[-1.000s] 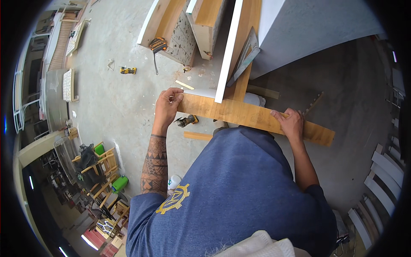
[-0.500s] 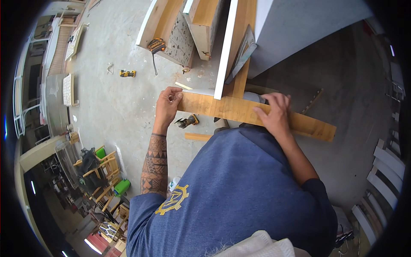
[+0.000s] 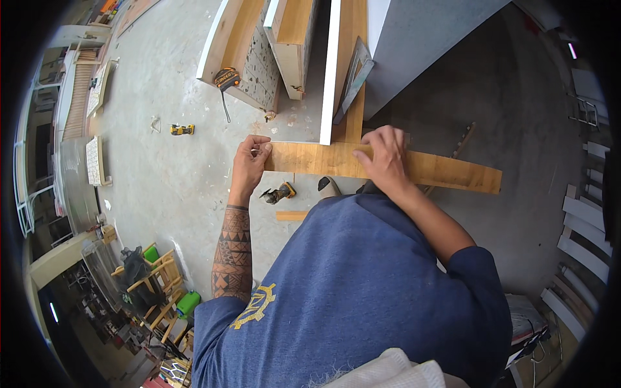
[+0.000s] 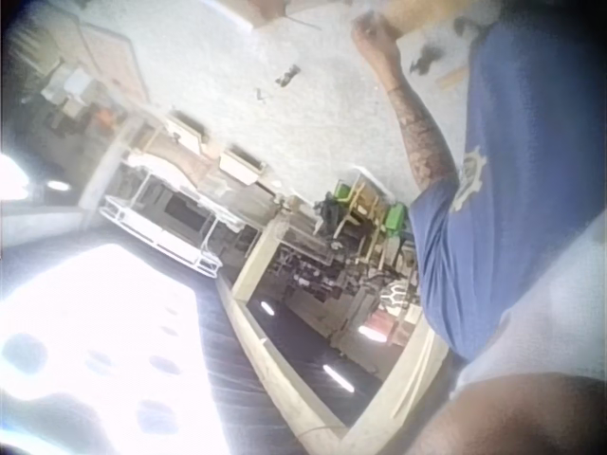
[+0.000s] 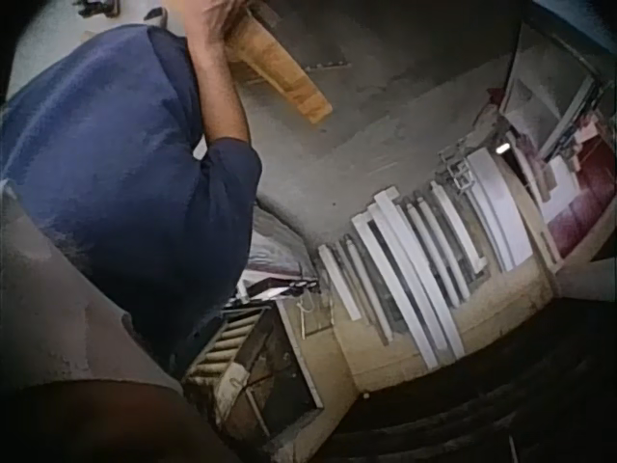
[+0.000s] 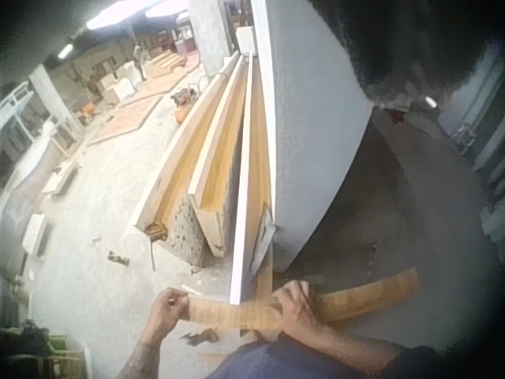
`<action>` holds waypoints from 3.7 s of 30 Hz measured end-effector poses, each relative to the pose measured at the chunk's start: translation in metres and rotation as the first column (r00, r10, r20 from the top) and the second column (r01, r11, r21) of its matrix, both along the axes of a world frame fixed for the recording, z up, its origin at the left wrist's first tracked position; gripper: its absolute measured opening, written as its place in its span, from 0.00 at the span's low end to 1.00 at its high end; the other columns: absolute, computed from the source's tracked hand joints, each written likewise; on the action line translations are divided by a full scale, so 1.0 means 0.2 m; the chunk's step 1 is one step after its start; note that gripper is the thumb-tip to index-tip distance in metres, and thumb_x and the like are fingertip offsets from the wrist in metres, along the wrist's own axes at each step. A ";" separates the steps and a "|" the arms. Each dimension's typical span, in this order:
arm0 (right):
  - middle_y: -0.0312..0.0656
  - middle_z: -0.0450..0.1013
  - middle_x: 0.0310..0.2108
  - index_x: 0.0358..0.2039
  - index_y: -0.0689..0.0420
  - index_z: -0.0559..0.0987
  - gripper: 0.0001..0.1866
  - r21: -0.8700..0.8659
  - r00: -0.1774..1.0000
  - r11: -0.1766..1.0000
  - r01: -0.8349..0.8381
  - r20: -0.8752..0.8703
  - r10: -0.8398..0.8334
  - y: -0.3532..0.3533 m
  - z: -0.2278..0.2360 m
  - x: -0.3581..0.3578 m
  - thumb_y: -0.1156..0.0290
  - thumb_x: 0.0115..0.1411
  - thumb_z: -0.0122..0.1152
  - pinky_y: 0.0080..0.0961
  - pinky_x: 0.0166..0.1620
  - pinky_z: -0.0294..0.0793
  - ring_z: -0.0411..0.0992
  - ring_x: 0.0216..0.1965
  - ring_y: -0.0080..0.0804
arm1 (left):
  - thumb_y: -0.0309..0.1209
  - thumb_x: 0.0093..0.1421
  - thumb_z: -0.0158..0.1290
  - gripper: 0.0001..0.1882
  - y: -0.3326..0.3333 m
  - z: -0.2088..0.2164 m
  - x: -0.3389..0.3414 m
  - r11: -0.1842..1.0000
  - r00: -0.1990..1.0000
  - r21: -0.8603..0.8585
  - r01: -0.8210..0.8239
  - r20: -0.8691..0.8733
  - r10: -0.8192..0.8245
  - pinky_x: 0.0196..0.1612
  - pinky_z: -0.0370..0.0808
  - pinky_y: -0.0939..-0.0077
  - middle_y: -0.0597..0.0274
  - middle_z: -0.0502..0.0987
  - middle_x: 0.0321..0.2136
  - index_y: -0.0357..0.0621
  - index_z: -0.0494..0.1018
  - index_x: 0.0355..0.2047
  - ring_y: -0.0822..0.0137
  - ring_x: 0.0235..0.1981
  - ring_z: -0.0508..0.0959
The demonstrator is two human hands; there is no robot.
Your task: The person cuts a wooden board using a handheld rotary cutter, marks another wooden board using a speed square and pencil, cuts along the marked line with the rotary cutter, and measures the board with a tape measure.
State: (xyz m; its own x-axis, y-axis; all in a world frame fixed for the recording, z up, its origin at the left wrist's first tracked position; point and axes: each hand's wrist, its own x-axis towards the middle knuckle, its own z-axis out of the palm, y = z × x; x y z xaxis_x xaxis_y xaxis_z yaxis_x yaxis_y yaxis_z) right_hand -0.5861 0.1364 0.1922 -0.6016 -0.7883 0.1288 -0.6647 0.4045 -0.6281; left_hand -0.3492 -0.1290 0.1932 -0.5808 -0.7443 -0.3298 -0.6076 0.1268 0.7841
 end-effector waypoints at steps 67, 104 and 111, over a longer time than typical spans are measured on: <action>0.63 0.51 0.79 0.57 0.78 0.75 0.20 0.628 0.211 0.242 -0.740 -0.124 0.969 -0.61 0.22 0.16 0.77 0.70 0.52 0.41 0.73 0.69 0.61 0.76 0.55 | 0.35 0.72 0.58 0.16 1.60 -0.94 0.59 0.579 0.868 0.699 -0.419 0.120 0.482 0.48 0.84 0.63 0.56 0.87 0.46 0.37 0.80 0.53 0.60 0.42 0.86; 0.72 0.52 0.77 0.61 0.83 0.74 0.25 0.543 0.275 0.182 -0.820 0.095 0.957 -0.66 0.36 0.19 0.81 0.66 0.53 0.42 0.77 0.63 0.57 0.77 0.63 | 0.22 0.73 0.54 0.18 1.11 -0.05 0.90 0.479 0.692 0.595 -0.645 0.190 0.696 0.55 0.84 0.64 0.54 0.80 0.41 0.38 0.70 0.61 0.56 0.53 0.86; 0.71 0.52 0.77 0.62 0.83 0.73 0.25 0.533 0.318 0.170 -0.829 0.200 0.927 -0.69 0.38 0.19 0.83 0.65 0.53 0.44 0.76 0.64 0.57 0.77 0.65 | 0.20 0.75 0.54 0.08 0.67 0.10 0.50 0.517 0.331 0.677 -0.523 -0.397 0.856 0.65 0.81 0.63 0.54 0.81 0.48 0.35 0.73 0.51 0.57 0.59 0.83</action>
